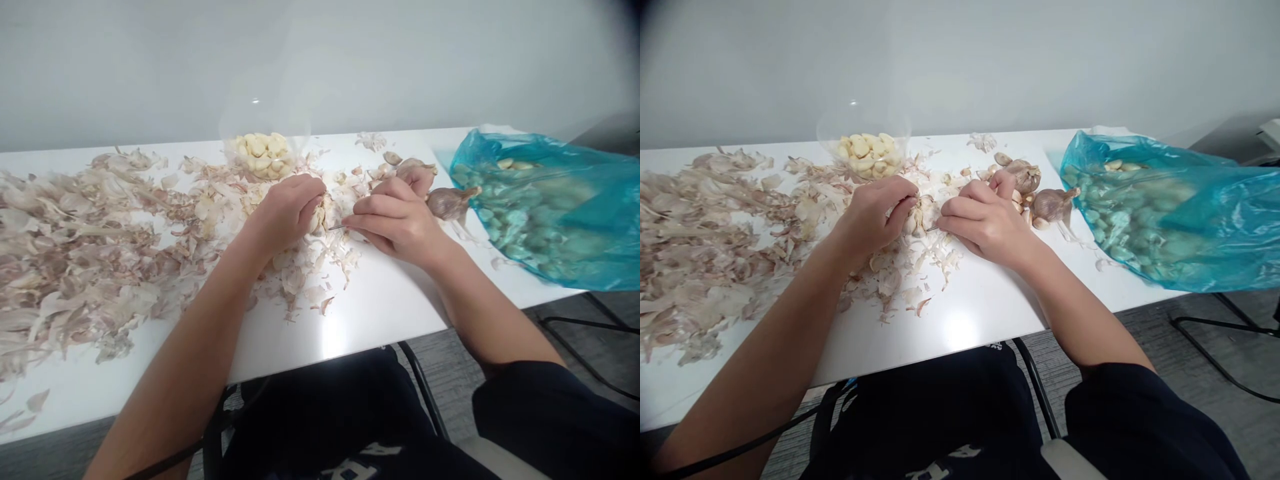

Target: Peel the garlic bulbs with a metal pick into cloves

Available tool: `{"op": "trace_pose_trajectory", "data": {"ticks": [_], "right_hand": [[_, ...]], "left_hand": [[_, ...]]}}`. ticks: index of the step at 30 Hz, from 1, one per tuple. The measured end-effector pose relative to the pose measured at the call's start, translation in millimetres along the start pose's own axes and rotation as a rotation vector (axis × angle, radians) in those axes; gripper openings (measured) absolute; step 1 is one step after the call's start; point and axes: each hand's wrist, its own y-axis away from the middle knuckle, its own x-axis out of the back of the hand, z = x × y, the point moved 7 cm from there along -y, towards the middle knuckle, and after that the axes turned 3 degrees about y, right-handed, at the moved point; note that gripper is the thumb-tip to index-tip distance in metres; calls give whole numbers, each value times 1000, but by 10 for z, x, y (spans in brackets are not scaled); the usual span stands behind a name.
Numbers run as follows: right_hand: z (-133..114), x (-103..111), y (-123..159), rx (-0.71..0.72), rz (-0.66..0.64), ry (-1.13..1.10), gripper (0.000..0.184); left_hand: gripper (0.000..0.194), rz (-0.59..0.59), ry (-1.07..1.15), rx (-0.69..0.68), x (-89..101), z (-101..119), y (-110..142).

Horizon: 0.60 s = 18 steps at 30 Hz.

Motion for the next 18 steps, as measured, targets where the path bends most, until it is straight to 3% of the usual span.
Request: {"op": "trace_pose_trajectory", "data": {"ticks": [12,18], "right_hand": [[-24,128,5,77,80,-30,19],[-38,81,-4,58,75,53,17]], "left_hand": [[19,3,-4,-4,0,-7,-1],[19,-17,25,31,1,-17,-3]]}}
